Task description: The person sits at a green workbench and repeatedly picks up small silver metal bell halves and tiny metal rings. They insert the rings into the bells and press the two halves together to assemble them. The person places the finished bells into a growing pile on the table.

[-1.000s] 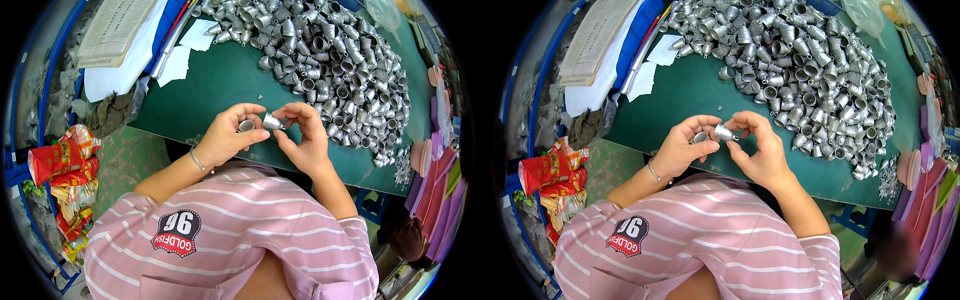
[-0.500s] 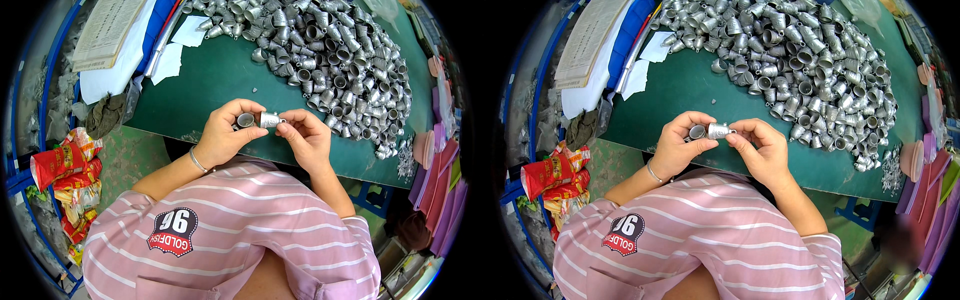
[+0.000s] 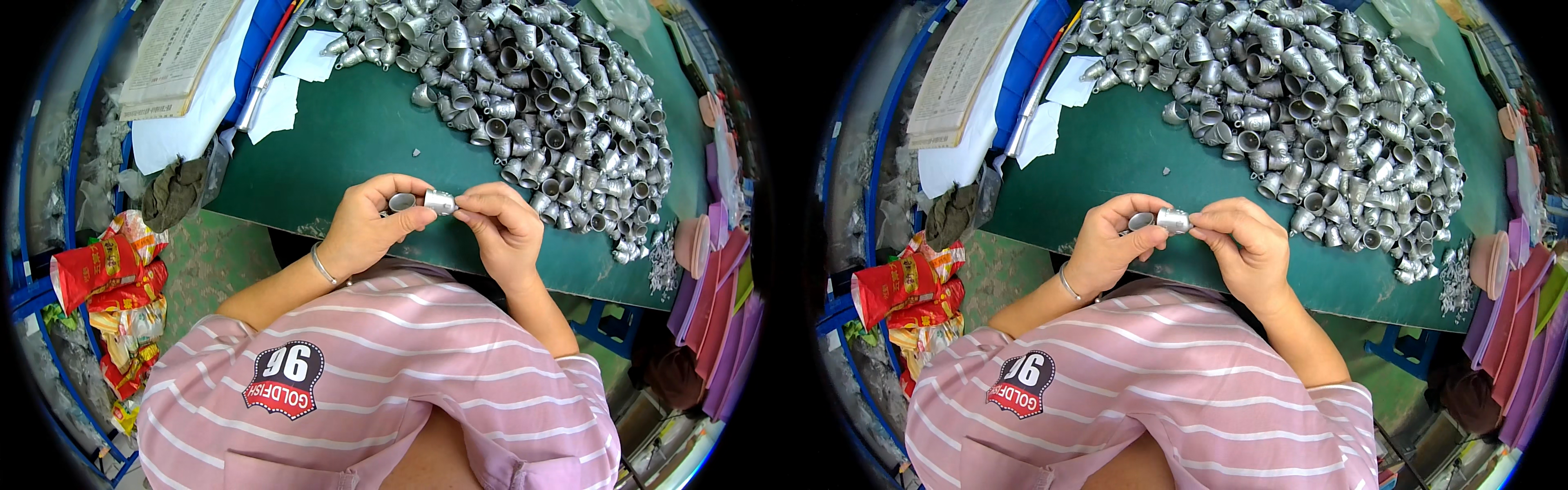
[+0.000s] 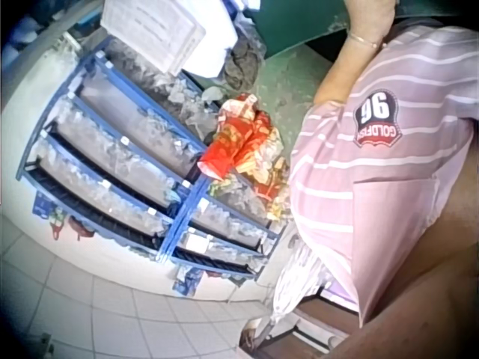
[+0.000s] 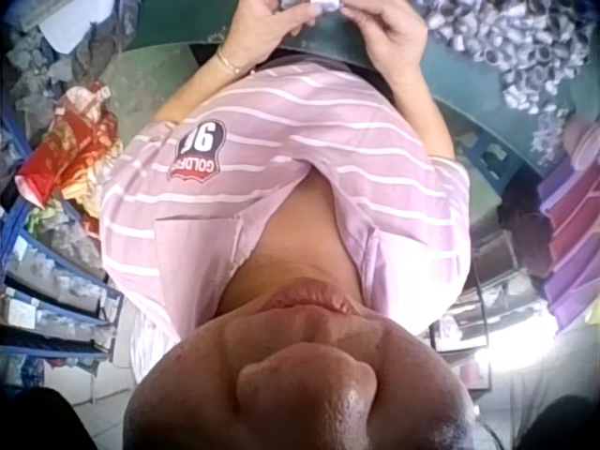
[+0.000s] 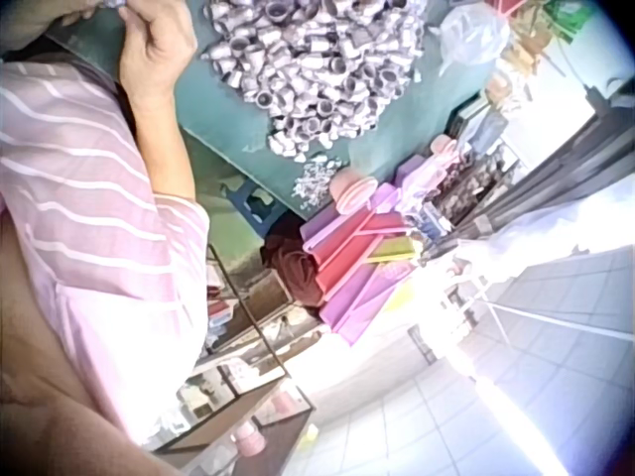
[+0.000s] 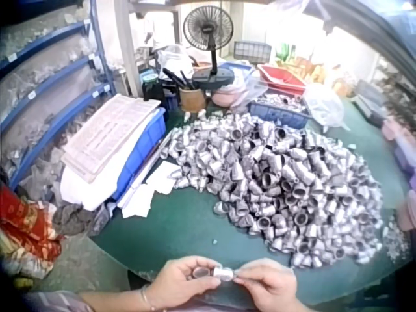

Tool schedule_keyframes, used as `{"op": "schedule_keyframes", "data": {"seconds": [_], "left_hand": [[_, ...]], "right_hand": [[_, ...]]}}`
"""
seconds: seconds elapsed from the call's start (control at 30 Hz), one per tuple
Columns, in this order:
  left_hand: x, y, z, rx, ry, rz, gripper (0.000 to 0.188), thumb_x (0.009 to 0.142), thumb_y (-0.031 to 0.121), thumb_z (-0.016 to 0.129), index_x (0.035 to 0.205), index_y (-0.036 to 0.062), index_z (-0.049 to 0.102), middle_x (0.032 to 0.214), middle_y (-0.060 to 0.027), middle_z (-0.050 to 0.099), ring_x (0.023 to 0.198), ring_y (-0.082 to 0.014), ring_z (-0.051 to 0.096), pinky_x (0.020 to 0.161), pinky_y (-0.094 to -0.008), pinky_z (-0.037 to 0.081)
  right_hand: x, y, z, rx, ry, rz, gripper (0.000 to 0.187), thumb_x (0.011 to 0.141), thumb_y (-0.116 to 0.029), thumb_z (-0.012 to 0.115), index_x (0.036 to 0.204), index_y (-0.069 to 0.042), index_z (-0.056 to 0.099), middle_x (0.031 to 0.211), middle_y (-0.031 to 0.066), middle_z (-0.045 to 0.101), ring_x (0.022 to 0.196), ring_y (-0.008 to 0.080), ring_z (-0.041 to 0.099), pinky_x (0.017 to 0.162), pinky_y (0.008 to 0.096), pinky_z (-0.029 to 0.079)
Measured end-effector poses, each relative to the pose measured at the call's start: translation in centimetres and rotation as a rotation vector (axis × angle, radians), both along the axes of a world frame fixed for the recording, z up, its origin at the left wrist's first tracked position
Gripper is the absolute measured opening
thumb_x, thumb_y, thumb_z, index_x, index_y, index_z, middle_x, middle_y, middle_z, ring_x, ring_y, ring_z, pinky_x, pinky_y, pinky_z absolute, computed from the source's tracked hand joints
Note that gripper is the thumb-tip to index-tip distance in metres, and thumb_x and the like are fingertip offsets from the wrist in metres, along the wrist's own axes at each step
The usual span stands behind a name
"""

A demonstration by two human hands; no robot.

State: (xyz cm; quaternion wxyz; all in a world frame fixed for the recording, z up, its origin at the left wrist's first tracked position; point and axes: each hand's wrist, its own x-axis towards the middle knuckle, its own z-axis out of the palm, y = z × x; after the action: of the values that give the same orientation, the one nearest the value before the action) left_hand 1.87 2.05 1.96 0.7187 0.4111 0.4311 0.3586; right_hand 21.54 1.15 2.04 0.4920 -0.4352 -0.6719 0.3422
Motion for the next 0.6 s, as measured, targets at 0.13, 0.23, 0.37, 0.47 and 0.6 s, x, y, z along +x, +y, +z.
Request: {"op": "schedule_keyframes", "data": {"seconds": [0.13,0.23,0.37,0.47,0.6], "left_hand": [[0.2,-0.1,0.2,0.147,0.084,0.029,0.027,0.076,0.006,0.073,0.101,0.0020,0.063,0.086,0.0013,0.061,0.075,-0.0044,0.053,0.067,-0.0193,0.045],[0.3,-0.2,-0.3,0.304,0.135,0.056,0.029,0.074,0.003,0.074,0.100,0.0023,0.062,0.089,-0.0002,0.061,0.078,-0.0058,0.054,0.069,-0.0208,0.046],[0.4,-0.2,-0.6,0.374,0.122,0.076,0.031,0.071,0.001,0.075,0.099,0.0027,0.061,0.093,-0.0016,0.061,0.081,-0.0075,0.056,0.072,-0.0222,0.046],[0.4,-0.3,-0.2,0.395,0.135,0.081,0.031,0.071,0.000,0.075,0.098,0.0028,0.061,0.092,-0.0022,0.061,0.082,-0.0093,0.057,0.073,-0.0232,0.047],[0.0,-0.3,0.0,0.517,0.237,0.025,0.033,0.069,0.000,0.076,0.098,0.0038,0.060,0.095,-0.0041,0.059,0.087,-0.0124,0.057,0.077,-0.0244,0.046]], "right_hand": [[0.1,0.1,0.1,-0.038,0.046,0.022,0.013,0.078,0.007,0.063,0.089,0.000,0.066,0.086,0.0103,0.063,0.078,0.0175,0.061,0.064,0.0259,0.049],[-0.7,-0.2,0.4,-0.380,0.408,-0.024,0.010,0.086,0.004,0.057,0.092,0.002,0.065,0.087,0.0081,0.062,0.081,0.0135,0.060,0.065,0.0250,0.049],[0.0,-0.6,0.7,-0.420,0.180,0.057,0.013,0.087,-0.005,0.060,0.097,0.003,0.064,0.087,0.0070,0.062,0.077,0.0105,0.058,0.066,0.0222,0.048],[-0.1,-0.6,0.6,-0.376,0.152,0.089,0.017,0.082,-0.001,0.065,0.098,0.003,0.064,0.089,0.0081,0.062,0.079,0.0121,0.060,0.070,0.0232,0.050],[-0.5,-0.6,-0.4,-0.283,0.350,0.118,0.018,0.078,0.004,0.067,0.096,0.003,0.063,0.092,0.0100,0.063,0.083,0.0156,0.062,0.076,0.0265,0.052]]}}
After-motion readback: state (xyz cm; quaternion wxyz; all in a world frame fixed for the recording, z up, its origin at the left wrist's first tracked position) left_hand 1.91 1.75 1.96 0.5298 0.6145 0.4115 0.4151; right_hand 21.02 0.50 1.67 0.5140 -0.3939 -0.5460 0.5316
